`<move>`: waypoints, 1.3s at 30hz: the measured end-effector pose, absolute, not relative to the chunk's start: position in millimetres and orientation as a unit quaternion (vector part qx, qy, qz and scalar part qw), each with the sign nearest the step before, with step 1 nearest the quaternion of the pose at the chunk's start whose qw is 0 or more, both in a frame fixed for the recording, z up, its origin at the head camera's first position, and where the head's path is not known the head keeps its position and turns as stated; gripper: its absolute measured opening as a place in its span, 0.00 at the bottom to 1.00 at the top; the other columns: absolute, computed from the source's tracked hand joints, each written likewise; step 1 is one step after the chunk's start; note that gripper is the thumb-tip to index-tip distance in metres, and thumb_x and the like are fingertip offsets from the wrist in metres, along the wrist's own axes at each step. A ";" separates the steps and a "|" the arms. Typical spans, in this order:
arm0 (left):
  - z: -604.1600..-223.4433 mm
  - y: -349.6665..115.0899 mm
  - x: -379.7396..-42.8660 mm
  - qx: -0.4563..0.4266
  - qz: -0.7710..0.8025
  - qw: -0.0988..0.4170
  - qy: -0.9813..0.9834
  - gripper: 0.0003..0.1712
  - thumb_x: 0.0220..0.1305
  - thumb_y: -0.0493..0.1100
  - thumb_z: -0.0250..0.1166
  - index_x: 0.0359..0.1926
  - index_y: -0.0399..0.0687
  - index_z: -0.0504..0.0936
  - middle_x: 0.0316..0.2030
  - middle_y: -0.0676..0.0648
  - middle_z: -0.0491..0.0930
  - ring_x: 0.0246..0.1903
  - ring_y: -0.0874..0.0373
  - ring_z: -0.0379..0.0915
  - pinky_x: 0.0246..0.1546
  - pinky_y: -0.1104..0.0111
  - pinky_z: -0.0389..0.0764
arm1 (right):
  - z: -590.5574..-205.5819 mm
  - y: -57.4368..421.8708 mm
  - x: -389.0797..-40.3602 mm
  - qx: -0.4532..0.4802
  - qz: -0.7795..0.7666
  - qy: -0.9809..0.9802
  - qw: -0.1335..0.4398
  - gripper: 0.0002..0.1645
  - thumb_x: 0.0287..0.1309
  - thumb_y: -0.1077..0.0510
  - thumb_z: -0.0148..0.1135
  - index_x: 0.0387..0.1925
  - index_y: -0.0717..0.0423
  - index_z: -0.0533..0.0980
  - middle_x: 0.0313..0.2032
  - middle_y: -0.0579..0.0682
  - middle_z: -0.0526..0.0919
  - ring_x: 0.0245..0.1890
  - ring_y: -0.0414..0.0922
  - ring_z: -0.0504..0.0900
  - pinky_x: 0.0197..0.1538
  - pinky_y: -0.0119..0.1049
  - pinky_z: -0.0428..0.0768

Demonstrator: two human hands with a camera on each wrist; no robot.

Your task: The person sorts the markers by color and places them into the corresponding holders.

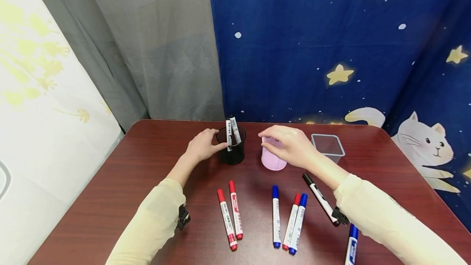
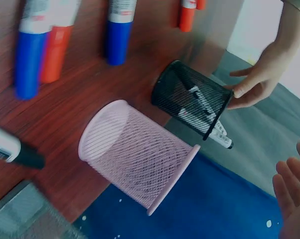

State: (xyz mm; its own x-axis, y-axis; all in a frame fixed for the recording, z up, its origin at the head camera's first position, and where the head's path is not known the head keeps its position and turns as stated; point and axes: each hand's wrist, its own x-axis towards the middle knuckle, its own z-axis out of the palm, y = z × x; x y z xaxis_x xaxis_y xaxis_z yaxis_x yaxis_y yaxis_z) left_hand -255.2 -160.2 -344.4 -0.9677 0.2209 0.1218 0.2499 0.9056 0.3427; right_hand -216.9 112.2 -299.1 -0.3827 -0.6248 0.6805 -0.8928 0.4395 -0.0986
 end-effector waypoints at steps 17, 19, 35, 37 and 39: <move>-340.8 -160.9 -253.8 -0.122 -0.186 0.037 -0.974 0.36 0.52 0.61 0.60 0.55 0.42 0.69 0.50 0.41 0.70 0.49 0.49 0.66 0.42 0.52 0.69 | -337.9 154.1 -176.9 0.630 0.046 -0.706 0.321 0.17 0.62 0.59 0.39 0.36 0.56 0.76 0.35 0.47 0.79 0.33 0.41 0.77 0.31 0.33 0.76; -341.2 -160.7 -254.1 -0.122 -0.185 0.036 -0.974 0.36 0.52 0.61 0.60 0.55 0.42 0.69 0.50 0.42 0.70 0.49 0.49 0.66 0.42 0.52 0.69 | -343.7 161.4 -174.0 0.640 0.034 -0.700 0.314 0.18 0.63 0.61 0.37 0.37 0.56 0.76 0.36 0.47 0.78 0.34 0.41 0.77 0.30 0.33 0.76; -344.2 -159.1 -257.5 -0.117 -0.185 0.033 -0.975 0.36 0.52 0.61 0.60 0.55 0.42 0.69 0.49 0.42 0.70 0.49 0.50 0.66 0.42 0.53 0.68 | -387.7 243.7 -163.9 0.632 -0.045 -0.740 0.227 0.28 0.67 0.60 0.24 0.36 0.51 0.76 0.34 0.46 0.76 0.32 0.40 0.71 0.25 0.27 0.70; -344.0 -159.2 -257.4 -0.118 -0.185 0.034 -0.975 0.36 0.52 0.60 0.60 0.55 0.42 0.69 0.49 0.42 0.70 0.49 0.49 0.66 0.42 0.52 0.68 | -391.5 247.9 -163.7 0.634 -0.047 -0.739 0.222 0.29 0.66 0.61 0.23 0.37 0.50 0.76 0.36 0.47 0.76 0.33 0.41 0.72 0.25 0.27 0.70; -344.0 -159.3 -257.3 -0.117 -0.184 0.033 -0.975 0.36 0.52 0.60 0.60 0.56 0.42 0.69 0.49 0.42 0.70 0.49 0.49 0.65 0.42 0.52 0.68 | -395.4 250.5 -163.5 0.638 -0.053 -0.736 0.218 0.29 0.66 0.60 0.22 0.38 0.50 0.76 0.37 0.48 0.77 0.35 0.42 0.72 0.25 0.28 0.71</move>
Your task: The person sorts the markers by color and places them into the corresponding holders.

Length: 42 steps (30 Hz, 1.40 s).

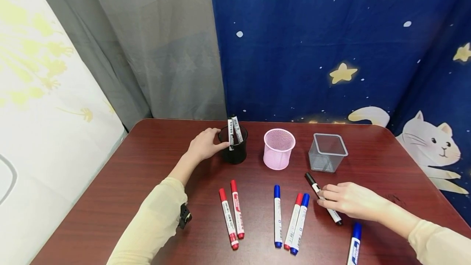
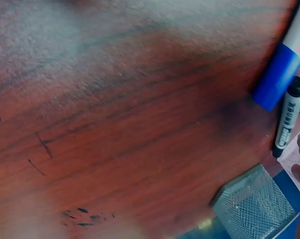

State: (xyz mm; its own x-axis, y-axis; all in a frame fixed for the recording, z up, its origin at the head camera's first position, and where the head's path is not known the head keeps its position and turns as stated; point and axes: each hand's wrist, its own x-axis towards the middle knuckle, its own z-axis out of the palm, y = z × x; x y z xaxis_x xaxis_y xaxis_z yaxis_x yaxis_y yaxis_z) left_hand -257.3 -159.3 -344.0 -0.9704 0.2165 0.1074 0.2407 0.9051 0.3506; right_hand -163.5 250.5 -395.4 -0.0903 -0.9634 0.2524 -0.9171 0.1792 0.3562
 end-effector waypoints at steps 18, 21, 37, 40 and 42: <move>-344.6 -159.8 -257.6 -0.117 -0.181 0.035 -0.976 0.36 0.52 0.61 0.60 0.55 0.42 0.69 0.49 0.42 0.70 0.49 0.50 0.66 0.42 0.54 0.69 | -413.7 251.8 -162.6 0.651 -0.093 -0.717 0.231 0.28 0.67 0.62 0.23 0.34 0.49 0.75 0.39 0.47 0.77 0.41 0.43 0.74 0.34 0.34 0.73; -344.9 -160.0 -257.3 -0.117 -0.183 0.035 -0.976 0.36 0.52 0.61 0.60 0.55 0.42 0.69 0.49 0.42 0.70 0.49 0.50 0.66 0.43 0.53 0.69 | -413.9 251.2 -163.1 0.653 -0.091 -0.713 0.238 0.28 0.67 0.62 0.24 0.34 0.49 0.75 0.39 0.48 0.77 0.41 0.42 0.74 0.35 0.34 0.72; -344.4 -160.2 -256.8 -0.122 -0.183 0.034 -0.975 0.36 0.52 0.61 0.60 0.56 0.42 0.69 0.49 0.42 0.70 0.49 0.49 0.66 0.42 0.53 0.69 | -400.9 244.3 -157.4 0.619 -0.027 -0.752 0.226 0.27 0.68 0.57 0.26 0.37 0.53 0.76 0.40 0.48 0.78 0.42 0.43 0.76 0.34 0.35 0.76; -344.3 -160.3 -257.2 -0.120 -0.182 0.034 -0.975 0.36 0.52 0.61 0.60 0.56 0.42 0.69 0.49 0.42 0.70 0.49 0.49 0.66 0.42 0.53 0.69 | -397.2 241.7 -156.9 0.605 -0.004 -0.762 0.232 0.26 0.68 0.55 0.28 0.38 0.53 0.77 0.39 0.48 0.78 0.42 0.42 0.76 0.34 0.35 0.76; -344.4 -160.2 -257.4 -0.121 -0.183 0.034 -0.975 0.36 0.52 0.61 0.60 0.56 0.41 0.69 0.49 0.41 0.70 0.49 0.49 0.66 0.42 0.53 0.69 | -395.7 240.5 -156.5 0.598 0.006 -0.766 0.236 0.26 0.67 0.55 0.28 0.38 0.54 0.77 0.39 0.48 0.78 0.42 0.42 0.76 0.33 0.36 0.76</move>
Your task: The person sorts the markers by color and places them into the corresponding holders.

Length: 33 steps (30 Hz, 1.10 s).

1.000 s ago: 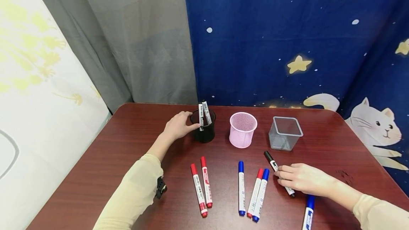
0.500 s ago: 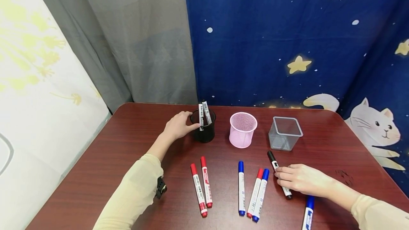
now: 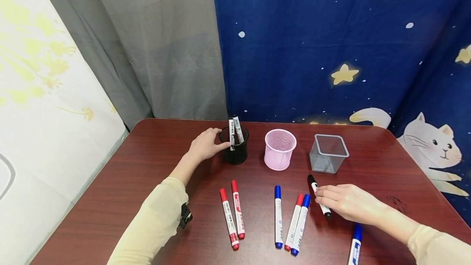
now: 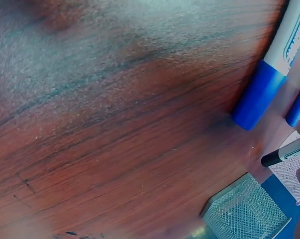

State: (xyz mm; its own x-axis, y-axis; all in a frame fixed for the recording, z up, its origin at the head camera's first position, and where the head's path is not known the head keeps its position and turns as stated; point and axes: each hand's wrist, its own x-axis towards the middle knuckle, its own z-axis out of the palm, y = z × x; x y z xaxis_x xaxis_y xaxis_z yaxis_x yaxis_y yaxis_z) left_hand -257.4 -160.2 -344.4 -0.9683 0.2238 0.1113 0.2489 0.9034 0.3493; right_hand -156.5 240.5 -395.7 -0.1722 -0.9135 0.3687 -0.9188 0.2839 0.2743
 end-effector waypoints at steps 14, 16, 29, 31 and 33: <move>-343.5 -159.1 -256.9 -0.122 -0.185 0.033 -0.974 0.37 0.51 0.62 0.60 0.55 0.42 0.69 0.48 0.42 0.71 0.48 0.50 0.66 0.42 0.53 0.69 | -371.0 236.2 -149.2 0.542 0.160 -0.783 0.258 0.19 0.62 0.51 0.41 0.41 0.53 0.77 0.41 0.46 0.78 0.39 0.38 0.76 0.43 0.27 0.71; -343.2 -159.0 -256.8 -0.122 -0.185 0.033 -0.974 0.37 0.52 0.61 0.60 0.55 0.42 0.69 0.48 0.42 0.71 0.48 0.50 0.67 0.42 0.53 0.69 | -366.8 234.0 -147.7 0.532 0.182 -0.787 0.255 0.18 0.62 0.50 0.44 0.41 0.54 0.77 0.40 0.45 0.79 0.39 0.37 0.76 0.44 0.25 0.70; -344.0 -160.3 -256.7 -0.118 -0.184 0.033 -0.975 0.36 0.52 0.61 0.60 0.55 0.42 0.69 0.48 0.43 0.71 0.48 0.50 0.66 0.42 0.54 0.69 | -332.7 193.8 -129.9 0.446 0.351 -0.794 0.217 0.30 0.27 0.73 0.70 0.39 0.52 0.77 0.30 0.42 0.79 0.26 0.34 0.74 0.31 0.23 0.72; -344.1 -160.4 -256.8 -0.117 -0.184 0.033 -0.975 0.37 0.52 0.61 0.60 0.56 0.42 0.69 0.48 0.43 0.71 0.48 0.50 0.66 0.42 0.54 0.69 | -325.2 185.5 -127.5 0.438 0.374 -0.789 0.214 0.30 0.25 0.76 0.69 0.39 0.54 0.77 0.29 0.43 0.78 0.25 0.35 0.75 0.30 0.24 0.72; -344.3 -160.5 -257.0 -0.116 -0.184 0.033 -0.975 0.36 0.52 0.61 0.60 0.56 0.42 0.69 0.49 0.42 0.70 0.49 0.50 0.66 0.42 0.53 0.69 | -322.3 179.9 -128.3 0.433 0.387 -0.785 0.214 0.30 0.26 0.76 0.68 0.38 0.55 0.77 0.29 0.43 0.78 0.25 0.35 0.75 0.30 0.25 0.73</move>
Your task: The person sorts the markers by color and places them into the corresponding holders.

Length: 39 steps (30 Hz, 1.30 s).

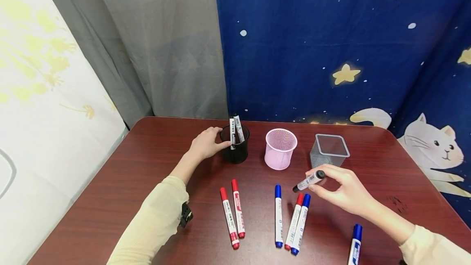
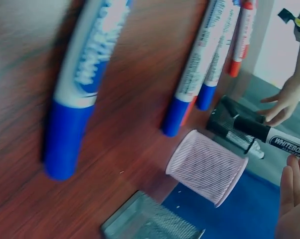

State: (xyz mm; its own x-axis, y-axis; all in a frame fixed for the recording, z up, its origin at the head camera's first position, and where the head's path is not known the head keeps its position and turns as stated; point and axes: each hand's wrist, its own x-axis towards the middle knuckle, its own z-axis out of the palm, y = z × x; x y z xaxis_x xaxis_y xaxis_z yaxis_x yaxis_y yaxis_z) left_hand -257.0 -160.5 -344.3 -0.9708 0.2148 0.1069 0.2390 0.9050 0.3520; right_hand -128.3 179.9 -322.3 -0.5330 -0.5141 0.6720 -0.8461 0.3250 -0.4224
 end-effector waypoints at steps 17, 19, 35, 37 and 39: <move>-345.2 -162.5 -258.0 -0.115 -0.184 0.031 -0.976 0.36 0.52 0.60 0.60 0.56 0.41 0.68 0.50 0.42 0.70 0.49 0.50 0.66 0.43 0.53 0.68 | -304.8 130.1 -152.5 0.376 0.441 -0.794 0.184 0.16 0.35 0.74 0.67 0.30 0.60 0.76 0.26 0.47 0.77 0.23 0.39 0.77 0.25 0.30 0.74; -345.2 -162.9 -258.3 -0.116 -0.182 0.030 -0.976 0.36 0.52 0.60 0.60 0.56 0.41 0.68 0.50 0.41 0.70 0.49 0.50 0.65 0.43 0.53 0.68 | -301.6 122.3 -156.3 0.370 0.449 -0.793 0.181 0.15 0.36 0.73 0.67 0.30 0.62 0.76 0.26 0.49 0.78 0.23 0.41 0.77 0.26 0.31 0.75; -344.8 -160.5 -258.1 -0.120 -0.182 0.032 -0.975 0.36 0.52 0.61 0.59 0.56 0.42 0.68 0.49 0.41 0.70 0.49 0.50 0.66 0.43 0.54 0.69 | -277.2 78.7 -179.2 0.303 0.493 -0.801 0.151 0.14 0.44 0.69 0.64 0.37 0.68 0.76 0.29 0.56 0.80 0.30 0.47 0.78 0.33 0.42 0.76; -345.1 -160.4 -258.3 -0.118 -0.183 0.033 -0.975 0.36 0.52 0.61 0.59 0.56 0.42 0.69 0.49 0.41 0.70 0.48 0.50 0.66 0.43 0.54 0.69 | -275.5 75.1 -182.2 0.297 0.492 -0.804 0.153 0.13 0.45 0.68 0.64 0.37 0.68 0.76 0.29 0.57 0.80 0.30 0.48 0.78 0.34 0.43 0.76; -345.4 -160.0 -258.5 -0.118 -0.182 0.033 -0.976 0.36 0.52 0.61 0.59 0.56 0.42 0.69 0.50 0.41 0.70 0.48 0.50 0.66 0.43 0.54 0.69 | -277.0 72.8 -187.6 0.294 0.489 -0.806 0.157 0.13 0.45 0.68 0.64 0.37 0.68 0.75 0.29 0.57 0.80 0.30 0.48 0.78 0.34 0.44 0.76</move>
